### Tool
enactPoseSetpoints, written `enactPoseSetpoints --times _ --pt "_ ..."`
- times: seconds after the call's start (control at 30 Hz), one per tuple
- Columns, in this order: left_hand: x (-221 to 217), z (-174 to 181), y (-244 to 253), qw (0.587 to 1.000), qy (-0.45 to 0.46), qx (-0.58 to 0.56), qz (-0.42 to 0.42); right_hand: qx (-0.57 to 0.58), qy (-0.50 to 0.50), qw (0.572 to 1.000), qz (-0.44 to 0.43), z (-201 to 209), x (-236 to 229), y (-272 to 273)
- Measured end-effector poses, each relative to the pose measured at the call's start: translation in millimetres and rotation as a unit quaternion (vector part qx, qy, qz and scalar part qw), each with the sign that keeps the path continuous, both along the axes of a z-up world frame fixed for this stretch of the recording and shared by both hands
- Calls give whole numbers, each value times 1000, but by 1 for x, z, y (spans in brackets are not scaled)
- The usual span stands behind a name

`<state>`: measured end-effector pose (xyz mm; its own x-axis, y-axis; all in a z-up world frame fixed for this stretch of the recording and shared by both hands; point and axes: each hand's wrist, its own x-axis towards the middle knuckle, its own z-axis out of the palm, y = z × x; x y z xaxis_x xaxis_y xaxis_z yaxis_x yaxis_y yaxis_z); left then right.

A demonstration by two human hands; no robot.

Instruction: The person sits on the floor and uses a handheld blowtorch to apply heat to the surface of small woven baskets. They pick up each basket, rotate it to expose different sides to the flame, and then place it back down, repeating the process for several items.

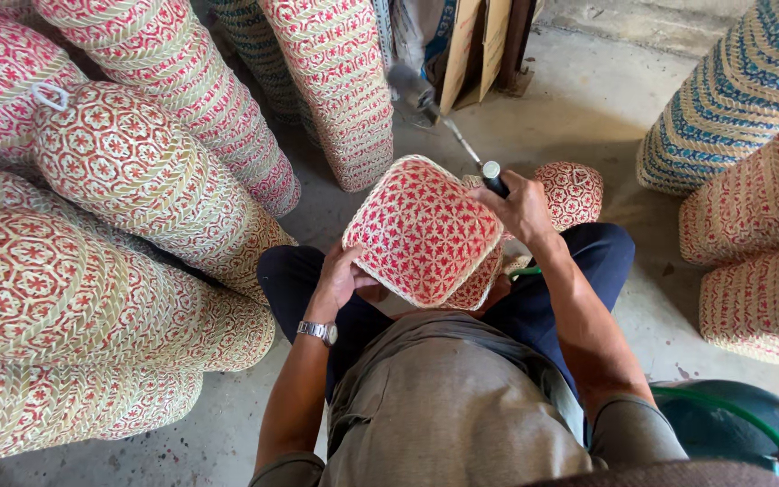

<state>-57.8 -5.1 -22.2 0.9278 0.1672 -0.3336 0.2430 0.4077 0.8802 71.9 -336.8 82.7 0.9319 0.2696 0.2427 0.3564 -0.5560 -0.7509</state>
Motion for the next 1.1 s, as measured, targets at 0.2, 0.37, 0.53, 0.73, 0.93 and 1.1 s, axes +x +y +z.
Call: enactPoseSetpoints --times 0.2,0.37,0.53,0.73,0.93,1.1 --pt "8 -22 11 981 -49 -144 124 2 -10 998 65 8 -25 -11" --pt "16 -27 19 961 -105 -162 197 -51 -170 976 125 1 -44 -7" --pt "13 -29 23 946 -135 -163 246 -95 -134 985 57 -4 -52 2" --pt "34 -51 11 915 -190 -226 275 -133 -83 976 150 -3 -65 35" --pt "49 -49 19 878 -252 -254 318 -109 -49 979 166 8 -68 30" --pt "46 -25 32 872 -231 -227 366 -53 -201 957 201 5 -63 8"
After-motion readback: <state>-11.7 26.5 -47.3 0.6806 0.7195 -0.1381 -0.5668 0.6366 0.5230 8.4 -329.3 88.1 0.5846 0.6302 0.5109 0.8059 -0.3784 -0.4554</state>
